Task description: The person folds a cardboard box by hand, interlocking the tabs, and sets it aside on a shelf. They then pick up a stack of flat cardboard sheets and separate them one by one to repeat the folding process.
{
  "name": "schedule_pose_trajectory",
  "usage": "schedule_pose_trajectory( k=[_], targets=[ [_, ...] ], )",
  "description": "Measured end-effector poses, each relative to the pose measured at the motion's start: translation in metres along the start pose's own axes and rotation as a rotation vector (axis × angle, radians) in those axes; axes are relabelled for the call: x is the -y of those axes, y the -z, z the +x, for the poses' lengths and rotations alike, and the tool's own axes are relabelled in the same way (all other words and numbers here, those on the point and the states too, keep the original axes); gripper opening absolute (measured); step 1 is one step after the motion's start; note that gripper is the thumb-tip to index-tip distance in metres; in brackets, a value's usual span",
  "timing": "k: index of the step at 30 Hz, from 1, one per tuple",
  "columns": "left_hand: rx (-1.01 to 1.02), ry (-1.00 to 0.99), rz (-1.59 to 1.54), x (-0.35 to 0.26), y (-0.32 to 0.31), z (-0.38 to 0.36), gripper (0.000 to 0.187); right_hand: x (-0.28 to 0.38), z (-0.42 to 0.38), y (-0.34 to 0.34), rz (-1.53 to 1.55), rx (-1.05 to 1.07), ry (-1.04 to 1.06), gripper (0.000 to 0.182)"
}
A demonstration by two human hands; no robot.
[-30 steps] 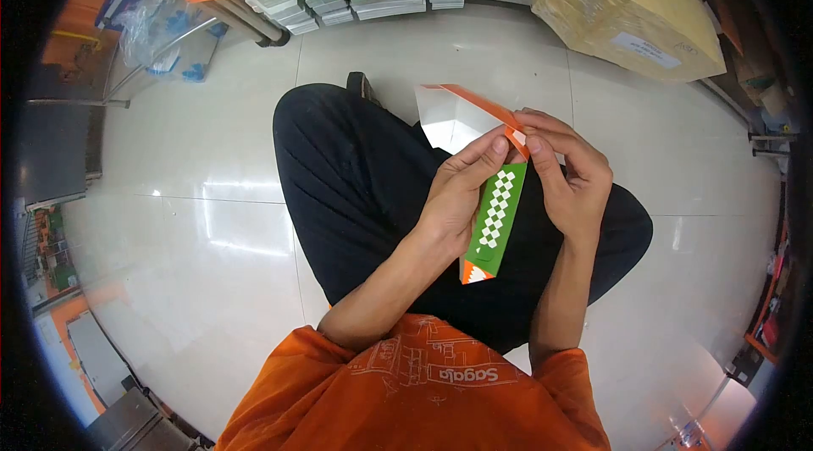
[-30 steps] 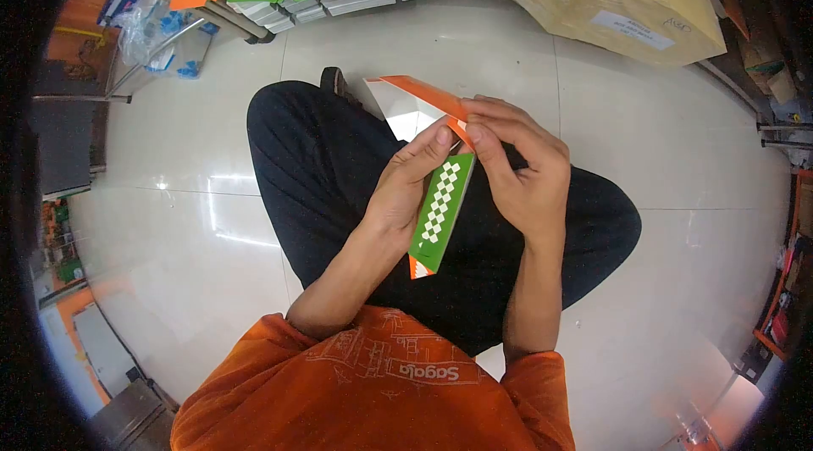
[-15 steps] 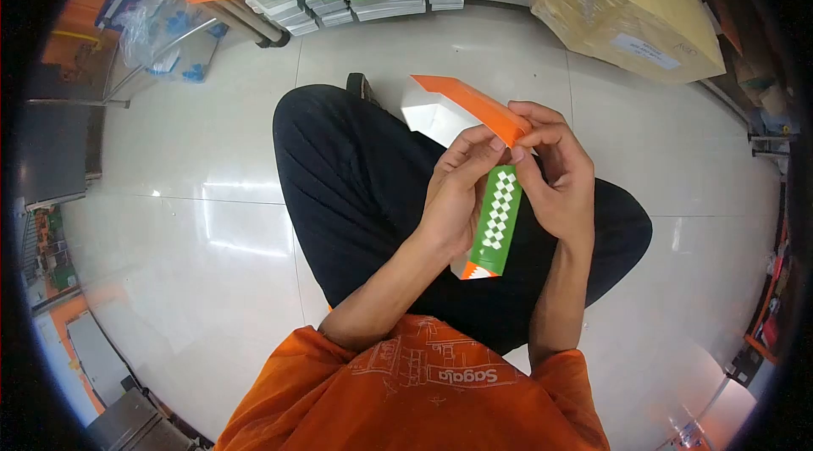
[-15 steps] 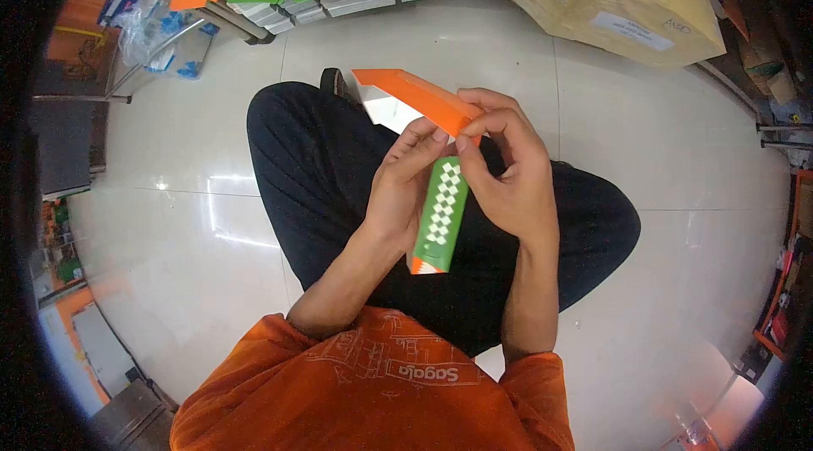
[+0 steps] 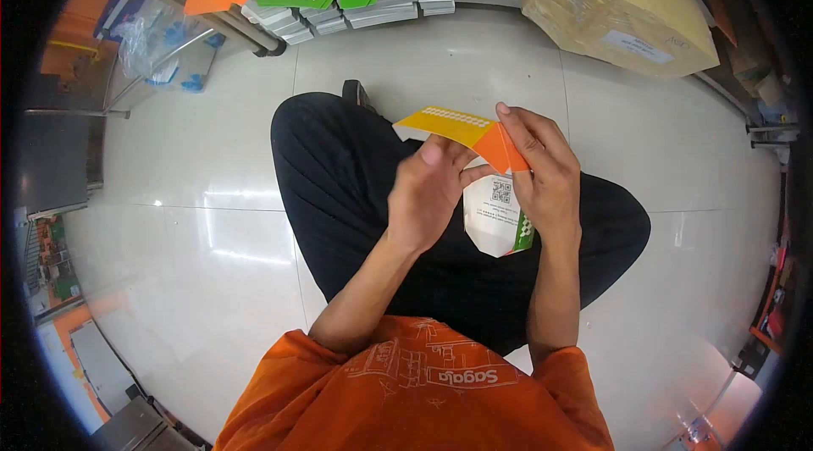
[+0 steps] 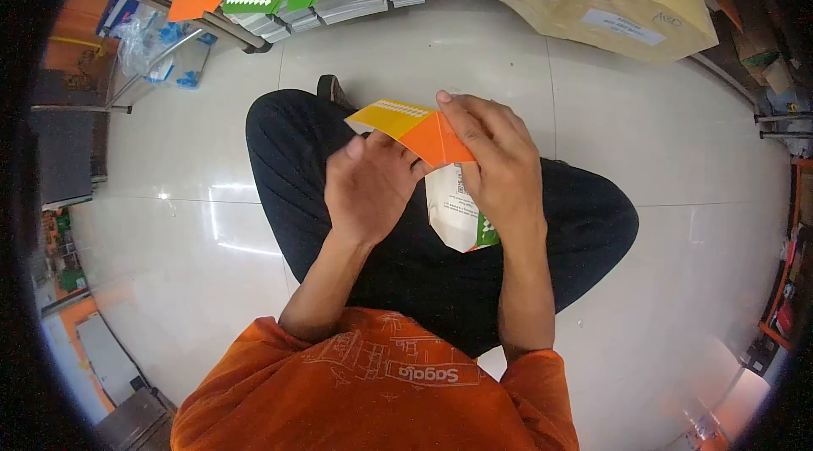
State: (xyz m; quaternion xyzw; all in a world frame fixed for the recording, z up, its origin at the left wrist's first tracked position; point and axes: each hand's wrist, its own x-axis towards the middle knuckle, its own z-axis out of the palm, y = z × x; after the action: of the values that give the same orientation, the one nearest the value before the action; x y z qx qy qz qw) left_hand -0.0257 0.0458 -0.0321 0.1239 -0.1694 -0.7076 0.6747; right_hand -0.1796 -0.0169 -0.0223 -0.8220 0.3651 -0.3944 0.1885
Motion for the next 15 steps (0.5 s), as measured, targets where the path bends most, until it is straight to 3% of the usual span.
schedule_pose_trajectory(
  k=[3, 7, 10, 15],
  targets=[
    [-0.237, -0.038, 0.507, 0.002, -0.02, 0.002, 0.027, 0.002, 0.001, -0.002, -0.077, -0.028, 0.022, 0.056],
    [-0.445, 0.001, 0.36, -0.01, -0.02, 0.004, 0.014, -0.005, 0.0, -0.004, -0.119, -0.01, 0.097, 0.056],
    [-0.39, 0.057, 0.26, -0.032, -0.013, 0.008, 0.015, -0.014, 0.0, -0.005, -0.061, 0.023, 0.246, 0.056],
    [-0.359, -0.031, 0.461, -0.013, -0.019, 0.008, 0.018, -0.005, -0.002, -0.009, -0.004, -0.014, 0.175, 0.041]
  ],
)
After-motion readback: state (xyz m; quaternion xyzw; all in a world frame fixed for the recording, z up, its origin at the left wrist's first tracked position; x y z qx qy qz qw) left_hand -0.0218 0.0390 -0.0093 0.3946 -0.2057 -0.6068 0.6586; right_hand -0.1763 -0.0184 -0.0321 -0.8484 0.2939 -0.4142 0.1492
